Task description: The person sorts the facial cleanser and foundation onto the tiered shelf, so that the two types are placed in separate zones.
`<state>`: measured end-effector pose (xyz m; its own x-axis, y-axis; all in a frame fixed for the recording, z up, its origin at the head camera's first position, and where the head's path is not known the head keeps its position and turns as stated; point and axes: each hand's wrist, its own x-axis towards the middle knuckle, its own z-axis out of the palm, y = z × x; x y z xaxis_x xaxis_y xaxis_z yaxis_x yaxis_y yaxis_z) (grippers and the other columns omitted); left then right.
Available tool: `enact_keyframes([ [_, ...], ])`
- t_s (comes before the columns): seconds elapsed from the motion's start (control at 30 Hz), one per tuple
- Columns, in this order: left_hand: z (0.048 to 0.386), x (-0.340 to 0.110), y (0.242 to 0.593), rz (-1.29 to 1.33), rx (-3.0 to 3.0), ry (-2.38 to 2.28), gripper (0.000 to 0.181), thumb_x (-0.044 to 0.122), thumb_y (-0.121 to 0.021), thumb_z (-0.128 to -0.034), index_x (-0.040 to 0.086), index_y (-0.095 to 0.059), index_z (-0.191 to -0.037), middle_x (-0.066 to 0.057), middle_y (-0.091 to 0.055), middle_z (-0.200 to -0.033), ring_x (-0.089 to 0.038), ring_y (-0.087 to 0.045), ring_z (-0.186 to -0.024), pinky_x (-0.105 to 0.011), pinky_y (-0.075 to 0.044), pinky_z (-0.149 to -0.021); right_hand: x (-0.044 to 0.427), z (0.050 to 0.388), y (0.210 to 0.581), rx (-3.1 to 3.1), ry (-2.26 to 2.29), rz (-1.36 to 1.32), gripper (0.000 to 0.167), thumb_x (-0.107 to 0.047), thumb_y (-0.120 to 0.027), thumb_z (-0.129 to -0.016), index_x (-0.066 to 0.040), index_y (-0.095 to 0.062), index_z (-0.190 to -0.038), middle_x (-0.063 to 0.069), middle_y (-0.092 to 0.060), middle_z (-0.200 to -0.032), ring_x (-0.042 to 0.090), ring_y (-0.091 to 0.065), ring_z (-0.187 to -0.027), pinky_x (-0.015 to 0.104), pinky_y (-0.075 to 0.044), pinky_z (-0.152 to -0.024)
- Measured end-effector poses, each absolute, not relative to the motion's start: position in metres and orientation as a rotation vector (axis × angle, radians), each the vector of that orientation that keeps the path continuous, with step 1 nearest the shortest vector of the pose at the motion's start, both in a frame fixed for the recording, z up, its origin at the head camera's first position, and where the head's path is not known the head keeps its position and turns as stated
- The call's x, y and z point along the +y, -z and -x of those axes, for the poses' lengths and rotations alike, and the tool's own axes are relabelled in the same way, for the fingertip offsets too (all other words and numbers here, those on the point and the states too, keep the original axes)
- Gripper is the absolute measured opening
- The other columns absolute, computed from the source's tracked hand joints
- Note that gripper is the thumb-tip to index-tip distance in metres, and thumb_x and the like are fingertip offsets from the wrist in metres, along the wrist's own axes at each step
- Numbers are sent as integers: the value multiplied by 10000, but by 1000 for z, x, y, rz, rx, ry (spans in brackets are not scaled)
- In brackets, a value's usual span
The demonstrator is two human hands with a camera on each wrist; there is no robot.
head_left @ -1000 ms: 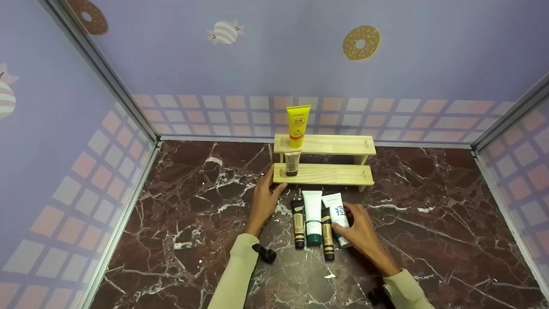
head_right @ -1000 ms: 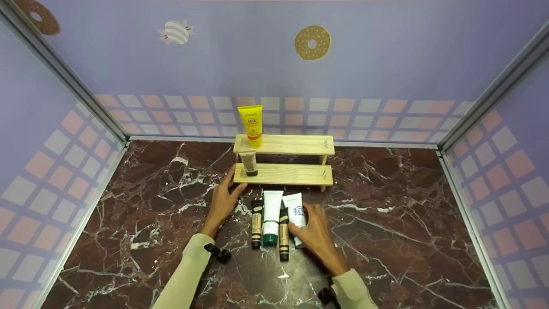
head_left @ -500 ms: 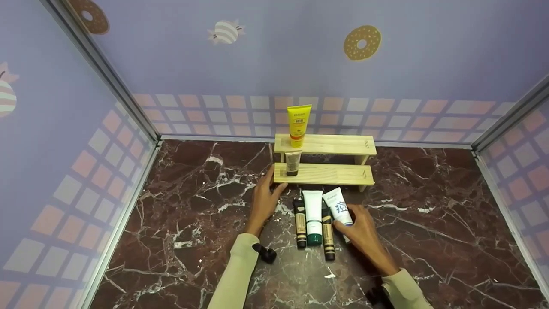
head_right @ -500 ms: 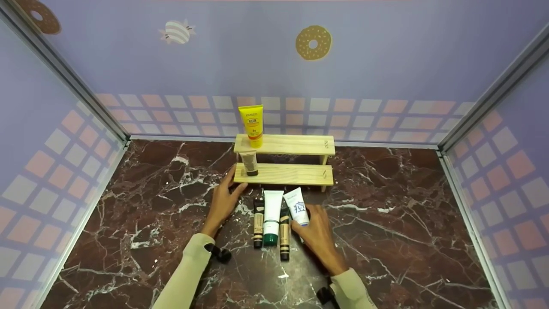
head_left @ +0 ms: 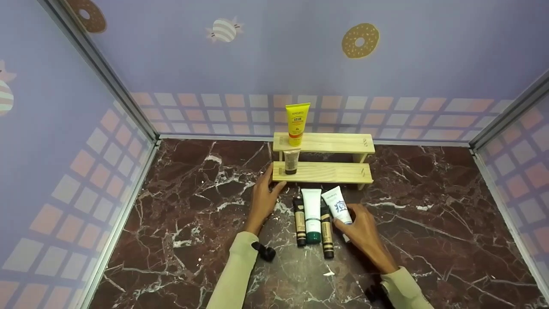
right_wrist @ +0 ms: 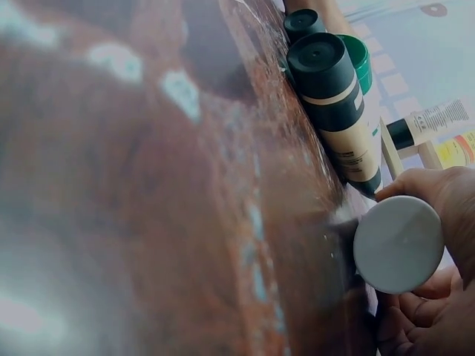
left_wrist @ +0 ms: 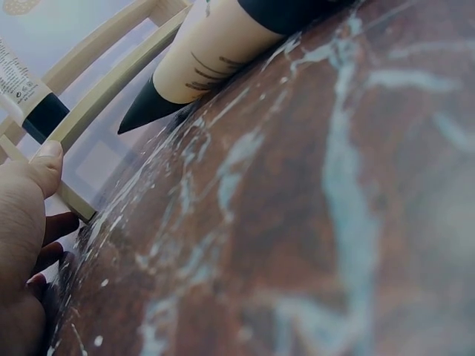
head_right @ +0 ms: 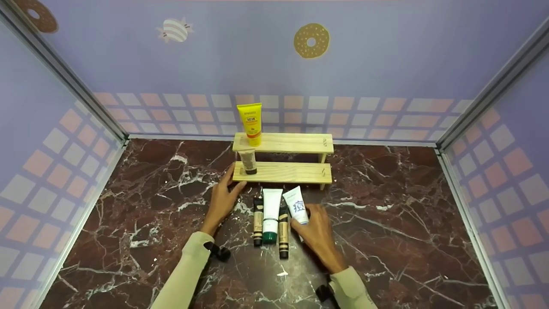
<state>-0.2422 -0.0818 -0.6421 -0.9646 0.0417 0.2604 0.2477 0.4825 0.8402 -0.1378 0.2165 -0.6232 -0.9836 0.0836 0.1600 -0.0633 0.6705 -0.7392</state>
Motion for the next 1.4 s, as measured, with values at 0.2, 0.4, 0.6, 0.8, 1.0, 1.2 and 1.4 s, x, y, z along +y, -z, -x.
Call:
enact_keyframes([
  [0.2, 242, -84, 642, 248, -2517, 1451, 773, 336, -749, -1069, 57, -409, -1705, -250, -600, -1529, -450, -570, -1416, -621, -438, -1189, 217, 136, 619, -2708, -1215, 15, 471, -100, -884, -820, 109, -735, -1214, 235, -754, -1072, 379, -707, -941, 539, -573, -852],
  [0.4, 242, -87, 641, 258, -2511, 1445, 770, 325, -747, -1071, 52, -406, -1705, -251, -588, -1551, -446, -557, -1436, -612, -428, -1202, 222, 134, 614, -2693, -1248, 36, 467, -83, -893, -817, 99, -740, -1218, 208, -769, -1023, 337, -700, -877, 485, -577, -808],
  [0.6, 244, -87, 642, 257, -2489, 1451, 760, 280, -759, -1064, 33, -416, -1695, -263, -590, -1546, -444, -564, -1430, -603, -427, -1207, 229, 131, 610, -2692, -1313, 72, 501, -80, -902, -834, 108, -717, -1260, 206, -774, -1020, 306, -695, -850, 403, -570, -777],
  [0.8, 246, -84, 643, 282, -2486, 1482, 777, 299, -756, -1064, 40, -400, -1704, -254, -556, -1594, -434, -541, -1465, -589, -428, -1214, 237, 129, 607, -2674, -1375, 129, 521, -78, -898, -850, 114, -703, -1293, 209, -779, -1007, 276, -698, -838, 310, -554, -733],
  [1.0, 246, -82, 643, 274, -2499, 1494, 783, 322, -741, -1074, 53, -382, -1716, -257, -498, -1649, -449, -481, -1520, -607, -399, -1234, 241, 131, 604, -2665, -1363, 142, 508, -73, -901, -865, 107, -706, -1298, 222, -778, -1031, 293, -703, -867, 323, -551, -757],
  [1.2, 244, -81, 643, 258, -2501, 1493, 784, 321, -750, -1069, 58, -389, -1714, -228, -527, -1634, -420, -512, -1499, -588, -412, -1229, 243, 133, 600, -2650, -1396, 139, 511, -58, -892, -870, 104, -698, -1314, 221, -774, -1048, 284, -697, -879, 302, -554, -763],
  [1.4, 244, -82, 642, 252, -2499, 1505, 785, 331, -747, -1070, 63, -389, -1715, -204, -521, -1649, -407, -512, -1502, -586, -405, -1236, 245, 136, 597, -2640, -1415, 149, 507, -59, -893, -878, 91, -695, -1321, 229, -773, -1069, 285, -697, -893, 280, -549, -765],
])
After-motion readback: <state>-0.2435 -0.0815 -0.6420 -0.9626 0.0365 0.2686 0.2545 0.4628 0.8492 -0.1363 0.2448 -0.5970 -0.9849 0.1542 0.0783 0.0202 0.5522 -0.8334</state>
